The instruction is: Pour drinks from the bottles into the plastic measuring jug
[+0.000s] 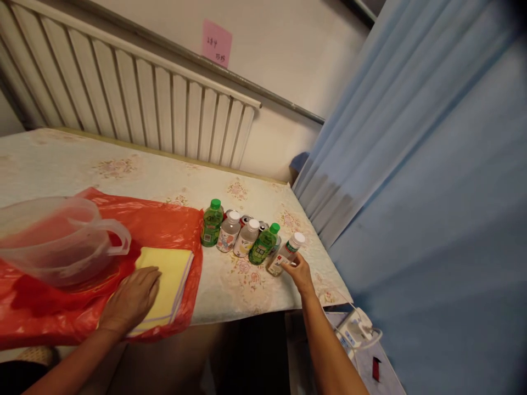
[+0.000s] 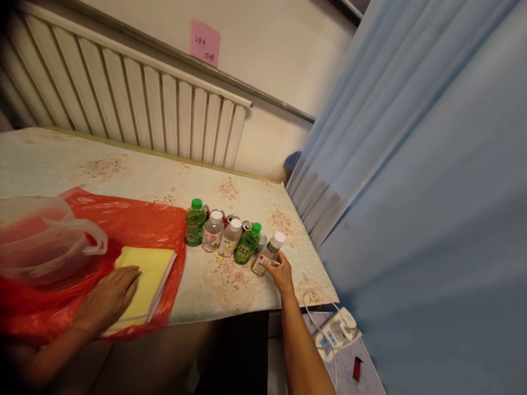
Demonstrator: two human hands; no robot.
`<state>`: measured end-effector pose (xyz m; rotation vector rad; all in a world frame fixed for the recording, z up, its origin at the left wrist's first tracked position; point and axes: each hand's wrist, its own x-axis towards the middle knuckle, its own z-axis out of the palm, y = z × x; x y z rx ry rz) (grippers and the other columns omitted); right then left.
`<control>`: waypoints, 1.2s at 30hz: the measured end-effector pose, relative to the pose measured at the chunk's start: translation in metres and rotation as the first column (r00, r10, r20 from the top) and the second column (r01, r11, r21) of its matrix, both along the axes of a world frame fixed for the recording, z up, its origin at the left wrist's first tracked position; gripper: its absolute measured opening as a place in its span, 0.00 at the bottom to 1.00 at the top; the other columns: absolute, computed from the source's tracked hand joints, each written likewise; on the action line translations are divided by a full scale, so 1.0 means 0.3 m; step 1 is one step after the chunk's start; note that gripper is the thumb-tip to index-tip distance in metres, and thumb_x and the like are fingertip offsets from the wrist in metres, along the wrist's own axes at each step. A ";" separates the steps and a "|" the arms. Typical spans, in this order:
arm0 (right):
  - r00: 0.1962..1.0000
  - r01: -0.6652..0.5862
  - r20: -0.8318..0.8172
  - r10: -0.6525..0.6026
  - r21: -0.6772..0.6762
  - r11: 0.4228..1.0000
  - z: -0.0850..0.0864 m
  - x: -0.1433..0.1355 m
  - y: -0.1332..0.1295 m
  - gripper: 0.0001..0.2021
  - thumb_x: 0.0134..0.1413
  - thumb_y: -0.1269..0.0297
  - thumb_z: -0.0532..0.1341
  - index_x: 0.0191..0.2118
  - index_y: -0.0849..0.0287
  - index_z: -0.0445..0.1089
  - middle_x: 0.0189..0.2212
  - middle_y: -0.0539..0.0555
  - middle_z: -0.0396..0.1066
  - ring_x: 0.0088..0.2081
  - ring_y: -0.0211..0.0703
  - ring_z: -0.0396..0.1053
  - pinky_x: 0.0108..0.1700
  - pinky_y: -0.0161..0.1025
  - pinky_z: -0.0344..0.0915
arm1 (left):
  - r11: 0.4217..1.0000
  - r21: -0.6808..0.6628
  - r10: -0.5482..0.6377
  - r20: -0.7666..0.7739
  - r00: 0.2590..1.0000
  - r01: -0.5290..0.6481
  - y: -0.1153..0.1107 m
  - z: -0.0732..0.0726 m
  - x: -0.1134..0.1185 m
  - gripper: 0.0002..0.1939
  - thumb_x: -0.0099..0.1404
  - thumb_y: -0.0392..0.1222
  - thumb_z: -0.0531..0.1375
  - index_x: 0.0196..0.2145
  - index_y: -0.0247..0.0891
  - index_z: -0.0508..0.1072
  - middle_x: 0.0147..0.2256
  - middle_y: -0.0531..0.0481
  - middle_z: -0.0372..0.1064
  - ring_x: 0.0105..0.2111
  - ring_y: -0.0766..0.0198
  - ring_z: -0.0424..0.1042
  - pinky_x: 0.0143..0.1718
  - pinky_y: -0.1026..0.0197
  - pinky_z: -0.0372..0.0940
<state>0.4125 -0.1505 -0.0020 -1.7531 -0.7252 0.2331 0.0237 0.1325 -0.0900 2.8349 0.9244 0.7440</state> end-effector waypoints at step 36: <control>0.989 0.122 -0.082 -0.121 0.008 0.992 -0.223 -0.037 0.058 0.26 0.37 0.64 0.67 0.48 0.63 0.71 0.39 0.59 0.78 0.38 0.49 0.77 0.42 0.43 0.73 | 0.998 0.057 0.006 0.016 1.000 -0.007 -0.005 -0.014 -0.004 0.17 0.69 0.46 0.49 0.46 0.35 0.72 0.49 0.39 0.72 0.49 0.49 0.70 0.53 0.47 0.63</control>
